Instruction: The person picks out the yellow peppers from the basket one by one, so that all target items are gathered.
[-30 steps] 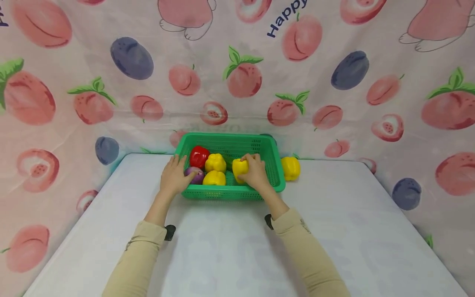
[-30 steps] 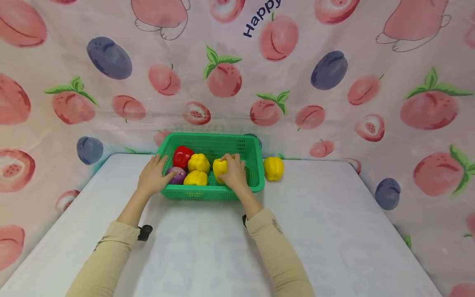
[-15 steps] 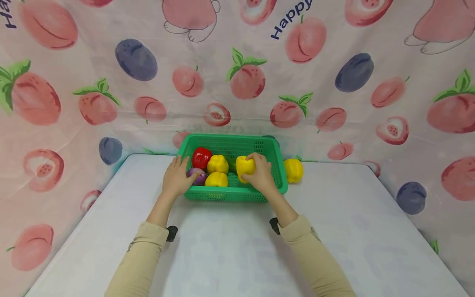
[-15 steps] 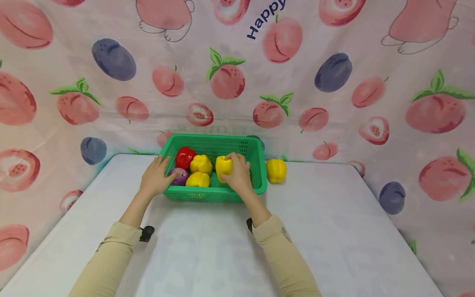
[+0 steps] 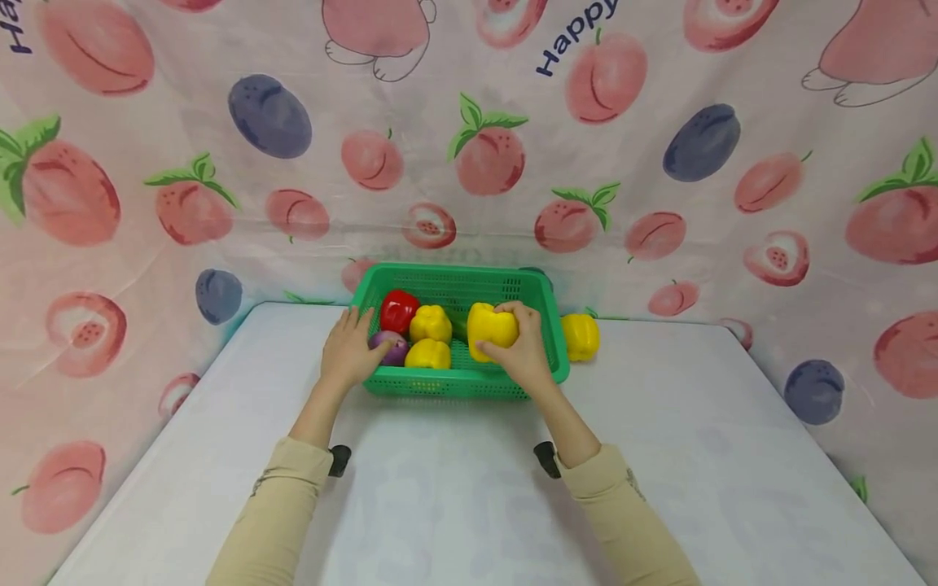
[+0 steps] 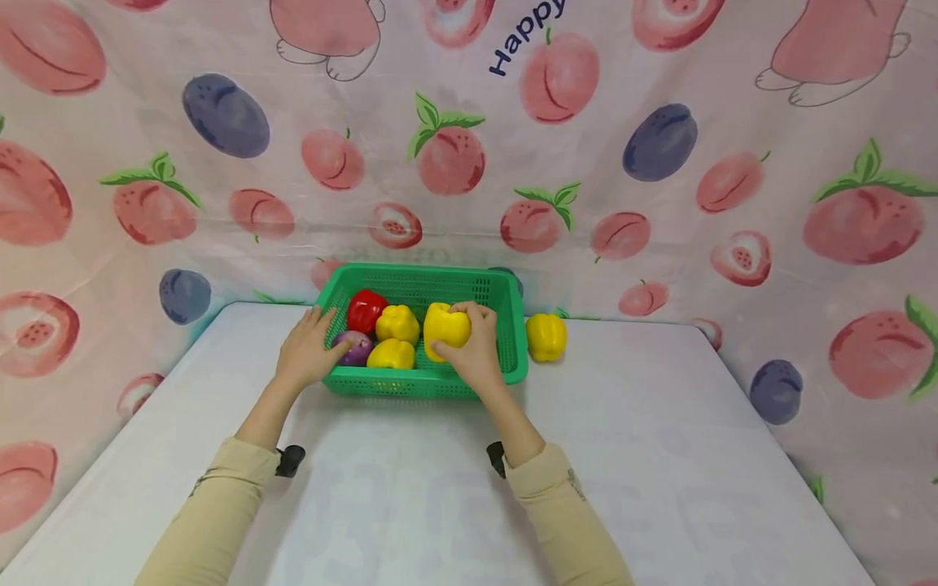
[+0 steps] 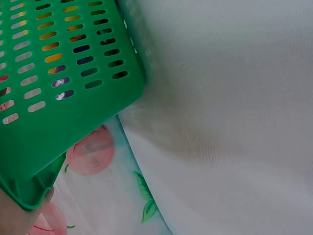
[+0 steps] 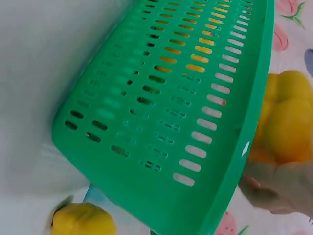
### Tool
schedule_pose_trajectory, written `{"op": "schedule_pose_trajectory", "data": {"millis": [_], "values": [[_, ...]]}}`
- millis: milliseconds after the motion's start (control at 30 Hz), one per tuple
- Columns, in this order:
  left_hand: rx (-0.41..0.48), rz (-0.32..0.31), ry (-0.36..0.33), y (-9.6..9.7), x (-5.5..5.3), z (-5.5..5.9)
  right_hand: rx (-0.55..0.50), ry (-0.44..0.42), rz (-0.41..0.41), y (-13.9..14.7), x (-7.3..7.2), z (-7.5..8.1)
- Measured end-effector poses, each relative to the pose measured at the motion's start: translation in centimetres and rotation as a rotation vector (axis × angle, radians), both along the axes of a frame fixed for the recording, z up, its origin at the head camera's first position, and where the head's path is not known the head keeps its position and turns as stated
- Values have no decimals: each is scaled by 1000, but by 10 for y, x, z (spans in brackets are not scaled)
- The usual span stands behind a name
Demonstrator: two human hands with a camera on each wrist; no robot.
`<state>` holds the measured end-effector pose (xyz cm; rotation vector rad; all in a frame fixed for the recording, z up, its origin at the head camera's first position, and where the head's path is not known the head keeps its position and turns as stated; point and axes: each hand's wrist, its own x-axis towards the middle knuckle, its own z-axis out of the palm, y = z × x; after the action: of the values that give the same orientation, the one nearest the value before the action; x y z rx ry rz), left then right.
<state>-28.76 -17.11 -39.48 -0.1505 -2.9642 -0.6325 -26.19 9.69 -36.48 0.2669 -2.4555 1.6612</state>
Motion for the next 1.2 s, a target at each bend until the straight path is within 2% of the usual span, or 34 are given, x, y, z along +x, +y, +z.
{"op": "schedule_pose_trajectory", "data": {"millis": [200, 400, 667, 1033, 1200], "values": [[-10, -2, -2, 1, -2, 0, -6, -1, 28, 5, 6, 3], [-2, 3, 6, -1, -3, 0, 22, 33, 50, 9, 9, 1], [10, 0, 3, 0, -4, -2, 43, 79, 30, 18, 21, -4], [10, 3, -11, 1, -2, 0, 76, 55, 90, 33, 29, -3], [16, 4, -11, 1, -1, 0, 72, 36, 76, 40, 31, -5]]}}
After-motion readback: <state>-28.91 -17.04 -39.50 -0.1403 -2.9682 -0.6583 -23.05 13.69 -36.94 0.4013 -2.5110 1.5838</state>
